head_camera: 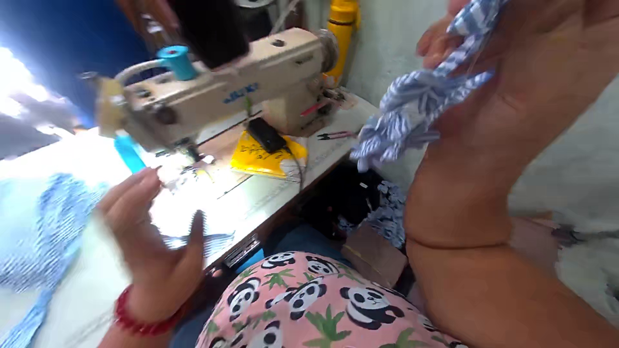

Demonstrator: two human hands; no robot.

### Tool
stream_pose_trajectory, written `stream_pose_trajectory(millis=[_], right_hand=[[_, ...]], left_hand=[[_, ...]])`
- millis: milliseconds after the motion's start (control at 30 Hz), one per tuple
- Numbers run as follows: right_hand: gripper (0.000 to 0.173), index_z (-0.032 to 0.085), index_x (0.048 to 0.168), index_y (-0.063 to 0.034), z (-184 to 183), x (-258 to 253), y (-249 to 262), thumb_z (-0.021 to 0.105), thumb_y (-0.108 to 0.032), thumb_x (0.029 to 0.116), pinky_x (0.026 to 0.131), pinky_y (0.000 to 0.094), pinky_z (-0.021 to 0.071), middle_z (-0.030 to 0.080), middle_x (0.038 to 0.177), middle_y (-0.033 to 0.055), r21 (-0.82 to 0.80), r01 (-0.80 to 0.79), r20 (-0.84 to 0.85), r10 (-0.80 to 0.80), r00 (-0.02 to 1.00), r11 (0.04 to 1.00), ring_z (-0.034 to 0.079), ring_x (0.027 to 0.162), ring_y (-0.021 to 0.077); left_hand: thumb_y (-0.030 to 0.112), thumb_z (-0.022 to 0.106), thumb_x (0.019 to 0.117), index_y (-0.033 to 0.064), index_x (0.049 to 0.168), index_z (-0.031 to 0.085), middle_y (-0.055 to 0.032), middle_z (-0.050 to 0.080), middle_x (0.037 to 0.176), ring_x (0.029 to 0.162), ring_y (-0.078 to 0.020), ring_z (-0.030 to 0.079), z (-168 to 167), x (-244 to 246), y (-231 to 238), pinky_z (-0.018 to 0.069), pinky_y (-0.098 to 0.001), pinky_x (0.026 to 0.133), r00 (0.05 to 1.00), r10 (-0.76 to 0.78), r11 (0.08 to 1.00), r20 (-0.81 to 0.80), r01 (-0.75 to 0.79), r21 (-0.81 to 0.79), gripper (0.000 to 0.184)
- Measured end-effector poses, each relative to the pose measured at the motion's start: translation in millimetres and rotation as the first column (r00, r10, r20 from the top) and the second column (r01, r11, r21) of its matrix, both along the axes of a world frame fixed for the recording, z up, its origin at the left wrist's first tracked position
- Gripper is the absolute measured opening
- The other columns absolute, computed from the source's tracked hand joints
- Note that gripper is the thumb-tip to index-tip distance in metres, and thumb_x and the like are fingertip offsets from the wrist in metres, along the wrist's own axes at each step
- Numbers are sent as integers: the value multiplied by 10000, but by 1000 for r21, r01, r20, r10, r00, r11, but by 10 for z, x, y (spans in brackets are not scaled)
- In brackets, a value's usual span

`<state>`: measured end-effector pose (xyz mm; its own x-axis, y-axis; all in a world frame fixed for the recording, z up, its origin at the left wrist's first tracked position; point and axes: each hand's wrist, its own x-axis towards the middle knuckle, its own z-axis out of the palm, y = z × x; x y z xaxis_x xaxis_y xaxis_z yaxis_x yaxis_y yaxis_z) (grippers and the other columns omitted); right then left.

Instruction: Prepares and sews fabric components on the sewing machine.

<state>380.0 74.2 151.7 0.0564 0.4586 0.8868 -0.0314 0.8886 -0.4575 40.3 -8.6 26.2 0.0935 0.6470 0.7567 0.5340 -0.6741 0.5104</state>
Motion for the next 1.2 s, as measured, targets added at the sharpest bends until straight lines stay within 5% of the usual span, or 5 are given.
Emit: stream_pose_trajectory(millis=[100, 300, 500, 867, 1200], right_hand=[[64, 678, 978, -104, 9, -813, -78, 680, -46, 951, 744, 263, 645, 729, 879, -52, -42, -368, 9, 368, 930, 929, 720, 786, 68], [126, 731, 1067, -81, -283, -1435, 259, 652, -49, 974, 898, 292, 604, 742, 1048, -32, -109, -584, 70, 592, 803, 805, 704, 985, 76], [232, 745, 1166, -30, -1353, -1102, 737, 629, -141, 998, 955, 504, 547, 725, 1132, 173, -336, 392, 784, 24, 620, 857, 700, 1055, 293], [380, 590, 1411, -20, -2230, 229, 1203, 520, -97, 1046, 1018, 761, 409, 580, 1404, 297, -29, 802, 1000, 16, 25, 596, 535, 1301, 542], [440, 559, 1328, 84, -1694, -438, 609, 347, -238, 1115, 890, 508, 533, 625, 1192, 284, -324, 602, 805, -121, 580, 730, 645, 998, 351]], left_hand=[[299, 776, 909, 155, 1622, 113, 30, 357, 1624, 1462, -102, 400, 307, 348, 137, 402, -340, 1190, 935, -324, 926, 144, 345, -157, 984], [236, 507, 1079, 114, 1207, 609, 80, 640, 935, 748, 53, 598, 254, -297, -40, 534, -149, 676, 993, 12, 917, 120, 37, -397, 204], [279, 440, 1105, -63, 1181, 638, -316, 624, 1142, 1068, -515, 616, -252, -1300, -16, 465, -707, 904, 771, 364, 707, -523, -594, -384, 403], [307, 382, 1116, -166, 1189, 550, -408, 594, 1149, 1152, -568, 578, -151, -1636, 128, 403, -716, 976, 621, 649, 407, -440, -771, -490, 507], [295, 453, 1079, 46, 1155, 612, 33, 623, 982, 869, 42, 593, 408, -1575, 12, 507, -215, 818, 771, 635, 750, 45, -601, -277, 306]])
